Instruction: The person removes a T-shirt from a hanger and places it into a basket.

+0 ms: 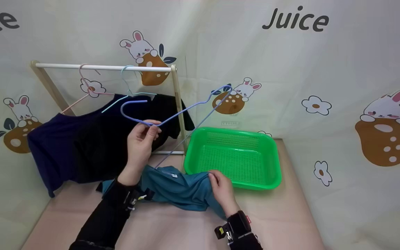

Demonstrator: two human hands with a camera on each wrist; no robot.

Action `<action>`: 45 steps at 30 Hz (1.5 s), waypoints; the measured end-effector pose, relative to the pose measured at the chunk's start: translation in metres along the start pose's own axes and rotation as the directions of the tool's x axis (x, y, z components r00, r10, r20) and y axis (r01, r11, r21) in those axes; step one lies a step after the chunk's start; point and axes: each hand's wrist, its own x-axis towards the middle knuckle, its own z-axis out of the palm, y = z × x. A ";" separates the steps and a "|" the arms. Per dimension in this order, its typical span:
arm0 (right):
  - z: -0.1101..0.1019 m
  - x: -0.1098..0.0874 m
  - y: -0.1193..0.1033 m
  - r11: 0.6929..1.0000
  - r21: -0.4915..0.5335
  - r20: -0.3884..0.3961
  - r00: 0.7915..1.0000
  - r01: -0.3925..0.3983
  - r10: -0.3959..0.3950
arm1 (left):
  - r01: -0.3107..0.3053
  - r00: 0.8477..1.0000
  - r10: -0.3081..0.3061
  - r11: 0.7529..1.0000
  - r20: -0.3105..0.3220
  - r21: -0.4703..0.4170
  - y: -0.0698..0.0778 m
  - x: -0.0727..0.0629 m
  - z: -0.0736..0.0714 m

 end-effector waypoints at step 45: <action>-0.087 -0.025 0.021 0.917 0.283 -0.460 0.800 -0.280 0.386 | 0.013 0.904 0.086 0.974 -0.419 0.227 0.004 0.008 -0.076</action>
